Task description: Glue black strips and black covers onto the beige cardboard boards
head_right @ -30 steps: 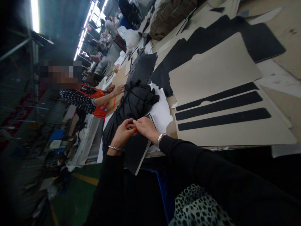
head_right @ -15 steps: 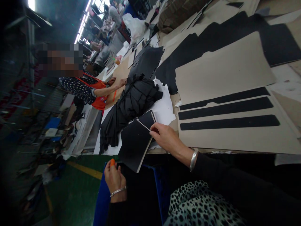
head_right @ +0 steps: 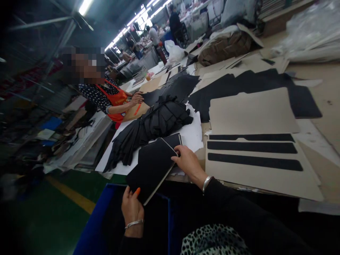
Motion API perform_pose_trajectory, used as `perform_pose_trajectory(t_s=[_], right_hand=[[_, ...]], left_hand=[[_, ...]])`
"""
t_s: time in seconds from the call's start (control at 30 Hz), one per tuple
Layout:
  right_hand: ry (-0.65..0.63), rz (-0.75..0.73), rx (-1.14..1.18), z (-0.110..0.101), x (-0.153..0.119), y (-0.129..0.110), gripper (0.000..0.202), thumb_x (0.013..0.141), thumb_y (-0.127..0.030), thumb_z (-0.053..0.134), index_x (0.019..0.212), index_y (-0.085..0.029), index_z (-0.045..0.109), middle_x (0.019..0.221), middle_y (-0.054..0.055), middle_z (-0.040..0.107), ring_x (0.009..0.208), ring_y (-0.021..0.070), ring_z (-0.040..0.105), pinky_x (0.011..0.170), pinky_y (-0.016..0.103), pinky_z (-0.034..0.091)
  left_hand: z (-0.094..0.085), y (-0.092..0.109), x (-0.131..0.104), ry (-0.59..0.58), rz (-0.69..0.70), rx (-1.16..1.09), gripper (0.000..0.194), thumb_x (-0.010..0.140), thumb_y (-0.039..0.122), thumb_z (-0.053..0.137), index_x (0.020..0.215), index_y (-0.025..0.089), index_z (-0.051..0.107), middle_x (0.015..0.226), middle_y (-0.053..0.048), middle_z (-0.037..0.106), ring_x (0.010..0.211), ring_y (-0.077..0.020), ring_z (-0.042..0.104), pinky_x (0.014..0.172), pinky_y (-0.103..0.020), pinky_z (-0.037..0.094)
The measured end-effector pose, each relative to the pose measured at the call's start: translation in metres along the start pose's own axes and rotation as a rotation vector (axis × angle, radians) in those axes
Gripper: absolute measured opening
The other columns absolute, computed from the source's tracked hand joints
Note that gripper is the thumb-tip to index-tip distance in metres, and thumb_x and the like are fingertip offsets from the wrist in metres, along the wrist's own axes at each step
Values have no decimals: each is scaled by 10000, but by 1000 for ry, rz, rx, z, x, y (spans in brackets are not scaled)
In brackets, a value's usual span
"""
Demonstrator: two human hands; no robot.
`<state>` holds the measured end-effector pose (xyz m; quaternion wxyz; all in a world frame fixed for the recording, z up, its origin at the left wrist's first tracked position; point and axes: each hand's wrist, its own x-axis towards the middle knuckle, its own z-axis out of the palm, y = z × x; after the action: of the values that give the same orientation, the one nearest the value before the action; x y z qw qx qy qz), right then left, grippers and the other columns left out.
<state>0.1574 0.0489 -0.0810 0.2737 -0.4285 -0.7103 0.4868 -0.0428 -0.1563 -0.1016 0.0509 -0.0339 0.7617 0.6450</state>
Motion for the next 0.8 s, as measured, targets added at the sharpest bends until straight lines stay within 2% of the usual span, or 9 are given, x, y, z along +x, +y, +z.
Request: perform_pose_trajectory(t_s=[0.07,0.2,0.3,0.4,0.5,0.67,0.8], right_hand=[[4,54,66,3,2,1,306,816,-230,764,1114,-204,696,953,22,691,840,191,646,780,320,490],[67,51,150,6,3,12,410,772,-230,772,1170,-195,683,1021,33,672,752,155,625,746,312,514],[119,43,180,2,4,24,436,766,-267,761,1186,-186,677,1044,43,653,706,145,612,704,312,521],[149,33,186,-2,6,35,437,773,-306,741,1189,-186,677,1053,45,645,693,146,617,702,322,524],[152,14,148,-4,10,40,450,794,-333,719,1219,-193,673,1019,36,644,678,148,605,703,326,521],[133,-57,-79,-5,22,34,465,849,-357,675,1295,-225,659,997,39,623,682,164,582,727,341,516],[124,-130,-187,-3,28,30,465,892,-370,630,1342,-250,634,1084,76,622,850,223,631,814,375,530]], left_hand=[[8,14,6,-21,100,-39,652,718,-31,688,1316,217,618,1207,-63,687,1145,-160,649,1073,-320,477],[40,43,29,-189,301,-31,614,698,4,724,1280,188,657,1178,-84,724,1112,-213,683,1117,-455,468],[68,54,50,-280,310,20,570,704,38,724,1258,161,675,1184,-104,732,1126,-224,684,1110,-445,480],[88,54,66,-364,261,80,512,719,59,690,1227,129,693,1165,-124,742,1117,-228,693,1098,-435,491],[96,52,75,-400,255,114,479,728,87,685,1203,141,714,1161,-118,749,1122,-236,692,1094,-443,493],[97,55,76,-435,276,189,475,734,106,702,1202,185,730,1164,-100,753,1068,-239,705,1078,-461,504],[98,55,75,-411,318,228,529,721,105,722,1241,200,710,1199,-101,734,1057,-226,701,1062,-420,511]])
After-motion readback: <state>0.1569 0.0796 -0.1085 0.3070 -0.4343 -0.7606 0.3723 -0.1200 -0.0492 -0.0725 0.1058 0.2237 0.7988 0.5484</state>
